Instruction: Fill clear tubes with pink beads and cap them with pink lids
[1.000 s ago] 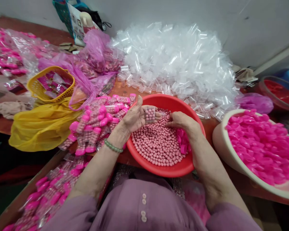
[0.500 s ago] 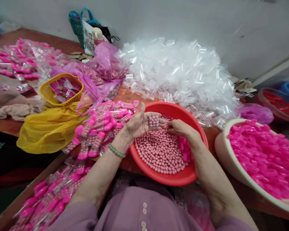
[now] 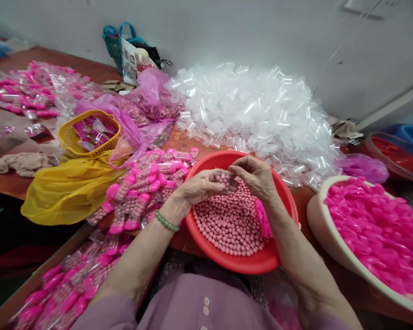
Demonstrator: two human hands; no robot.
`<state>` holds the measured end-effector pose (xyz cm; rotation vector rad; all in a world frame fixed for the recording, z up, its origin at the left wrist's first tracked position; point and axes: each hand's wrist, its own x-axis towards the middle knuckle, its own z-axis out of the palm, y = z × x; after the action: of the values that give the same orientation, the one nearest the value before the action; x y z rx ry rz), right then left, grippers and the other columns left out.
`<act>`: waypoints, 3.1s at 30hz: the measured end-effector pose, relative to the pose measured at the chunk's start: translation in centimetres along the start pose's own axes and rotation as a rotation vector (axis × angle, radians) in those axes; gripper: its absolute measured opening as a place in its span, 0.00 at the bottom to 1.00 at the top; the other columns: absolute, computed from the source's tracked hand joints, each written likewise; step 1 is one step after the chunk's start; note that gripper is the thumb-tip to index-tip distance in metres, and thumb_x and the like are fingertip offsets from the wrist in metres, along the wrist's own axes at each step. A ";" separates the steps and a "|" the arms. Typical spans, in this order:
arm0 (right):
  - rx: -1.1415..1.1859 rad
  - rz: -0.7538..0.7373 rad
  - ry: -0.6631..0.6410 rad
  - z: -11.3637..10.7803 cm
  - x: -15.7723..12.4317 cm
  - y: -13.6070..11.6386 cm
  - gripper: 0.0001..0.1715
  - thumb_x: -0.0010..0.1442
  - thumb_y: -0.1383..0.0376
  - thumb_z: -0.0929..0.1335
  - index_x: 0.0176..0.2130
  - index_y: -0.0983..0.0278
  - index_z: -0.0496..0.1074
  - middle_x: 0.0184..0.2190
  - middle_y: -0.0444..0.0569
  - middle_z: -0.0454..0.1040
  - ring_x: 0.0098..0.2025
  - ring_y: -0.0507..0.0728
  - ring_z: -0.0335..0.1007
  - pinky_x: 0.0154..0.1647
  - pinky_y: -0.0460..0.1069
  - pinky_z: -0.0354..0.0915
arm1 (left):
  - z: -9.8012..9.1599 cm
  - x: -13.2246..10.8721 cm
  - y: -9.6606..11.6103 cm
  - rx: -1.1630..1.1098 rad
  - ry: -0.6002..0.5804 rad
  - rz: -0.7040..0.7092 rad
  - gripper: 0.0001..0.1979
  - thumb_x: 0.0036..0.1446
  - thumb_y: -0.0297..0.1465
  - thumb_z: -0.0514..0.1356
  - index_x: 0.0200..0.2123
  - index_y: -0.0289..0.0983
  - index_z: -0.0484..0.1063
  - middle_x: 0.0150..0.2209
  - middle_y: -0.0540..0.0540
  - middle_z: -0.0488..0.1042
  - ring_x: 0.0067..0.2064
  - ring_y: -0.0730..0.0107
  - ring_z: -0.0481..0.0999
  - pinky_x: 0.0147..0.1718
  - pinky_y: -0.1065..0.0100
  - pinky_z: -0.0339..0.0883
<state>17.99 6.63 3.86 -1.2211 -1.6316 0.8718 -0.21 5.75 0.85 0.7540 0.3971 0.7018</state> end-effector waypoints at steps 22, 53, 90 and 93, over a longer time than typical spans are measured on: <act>-0.074 0.040 -0.014 -1.3 -0.2 0.1 0.11 0.53 0.59 0.70 0.28 0.64 0.74 0.24 0.44 0.72 0.26 0.51 0.64 0.30 0.47 0.62 | -0.4 0.1 0.8 -0.135 -0.091 -0.048 0.20 0.55 0.38 0.64 0.46 0.29 0.74 0.44 0.33 0.79 0.47 0.57 0.80 0.51 0.60 0.68; -0.174 0.056 0.078 -6.6 -1.4 1.1 0.13 0.57 0.57 0.70 0.34 0.65 0.78 0.26 0.44 0.76 0.28 0.51 0.69 0.32 0.46 0.64 | 0.3 0.4 0.9 0.028 0.210 0.054 0.15 0.57 0.39 0.58 0.30 0.31 0.74 0.24 0.45 0.75 0.25 0.71 0.76 0.26 0.71 0.70; -0.157 0.149 -0.058 -4.0 -0.7 2.2 0.20 0.55 0.53 0.72 0.39 0.66 0.73 0.28 0.45 0.75 0.27 0.52 0.69 0.29 0.47 0.65 | 0.2 -0.3 0.0 0.035 0.099 0.058 0.18 0.44 0.32 0.71 0.38 0.33 0.72 0.37 0.44 0.76 0.40 0.69 0.76 0.39 0.69 0.68; 0.182 0.248 -0.102 -2.5 -0.2 1.2 0.22 0.49 0.52 0.75 0.37 0.66 0.74 0.28 0.44 0.75 0.25 0.49 0.69 0.28 0.46 0.65 | 0.4 0.1 -0.4 0.140 0.237 0.112 0.20 0.42 0.35 0.72 0.36 0.33 0.71 0.35 0.46 0.74 0.38 0.72 0.75 0.37 0.70 0.67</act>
<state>20.80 6.77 3.62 -1.2845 -1.4619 1.2272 0.23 5.40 0.85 0.8328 0.6284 0.8796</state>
